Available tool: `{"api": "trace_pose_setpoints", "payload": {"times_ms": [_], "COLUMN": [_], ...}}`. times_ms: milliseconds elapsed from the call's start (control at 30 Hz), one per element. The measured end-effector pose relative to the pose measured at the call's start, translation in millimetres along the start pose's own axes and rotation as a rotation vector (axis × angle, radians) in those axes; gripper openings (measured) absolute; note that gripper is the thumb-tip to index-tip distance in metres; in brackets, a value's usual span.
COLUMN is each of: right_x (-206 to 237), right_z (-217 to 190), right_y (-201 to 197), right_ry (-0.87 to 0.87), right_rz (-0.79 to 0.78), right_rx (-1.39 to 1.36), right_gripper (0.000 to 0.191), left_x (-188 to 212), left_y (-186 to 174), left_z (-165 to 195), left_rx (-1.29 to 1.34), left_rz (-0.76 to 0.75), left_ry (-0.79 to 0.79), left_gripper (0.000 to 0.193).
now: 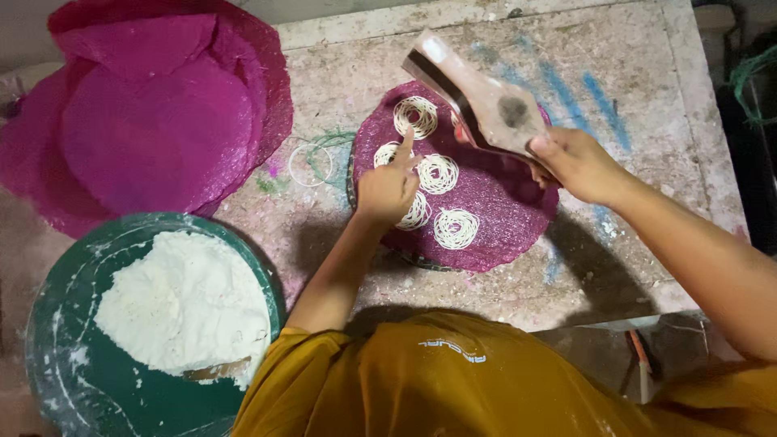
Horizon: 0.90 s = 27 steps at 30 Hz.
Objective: The person fills a hand-held extruder press with white dough from a green basin, squeezes the press to extrude noodle-like strands into circular nests on a pink tray, and places each finished nest on the tray, repeating the cycle until the tray is filled with nests.
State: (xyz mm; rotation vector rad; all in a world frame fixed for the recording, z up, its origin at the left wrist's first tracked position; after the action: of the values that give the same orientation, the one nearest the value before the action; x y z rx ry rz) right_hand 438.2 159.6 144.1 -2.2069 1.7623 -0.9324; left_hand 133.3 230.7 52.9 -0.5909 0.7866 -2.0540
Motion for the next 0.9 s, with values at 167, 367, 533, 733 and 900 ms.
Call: {"api": "trace_pose_setpoints", "payload": {"times_ms": [167,367,533,733,900], "right_x": [17.7,9.8,-12.6,-4.2,-12.0], "right_z": [9.7,-5.6,-12.6,-13.3,-23.1], "right_y": [-4.7,-35.4,-26.7,-26.3,-32.8], "right_ry": [0.141,0.357,0.269,0.304,0.310], "right_rz": [-0.255,-0.225,-0.030,-0.153,-0.019], "right_rx": [-0.048,0.120,0.329,0.398,0.424], "right_gripper": [0.076,0.083,0.074,0.075,0.072], "left_x": [-63.2,-131.9,-157.8,-154.3,-171.6], "left_y": [-15.6,0.5,1.7,26.7,8.1], "left_z": [52.6,87.2,62.3,61.4,68.8], "left_rx": [2.002,2.326,2.375,2.348,2.205], "left_rz": [-0.143,-0.137,-0.184,-0.001,0.080], "left_ry": [-0.147,0.545,0.602,0.447,0.509], "left_gripper": [0.071,0.056,0.050,0.051,0.056]}}
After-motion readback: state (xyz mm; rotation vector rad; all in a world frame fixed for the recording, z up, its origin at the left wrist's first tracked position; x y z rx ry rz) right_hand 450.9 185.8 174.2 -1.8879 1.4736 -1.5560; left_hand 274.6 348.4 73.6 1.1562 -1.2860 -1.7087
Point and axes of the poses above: each hand's wrist, its own x-axis away from the middle knuckle, its own y-axis out of the palm, z = x × y, the point moved 3 cm from there along -x, towards the middle knuckle, and after that the axes turned 3 degrees about -z, right-handed, at the moved point
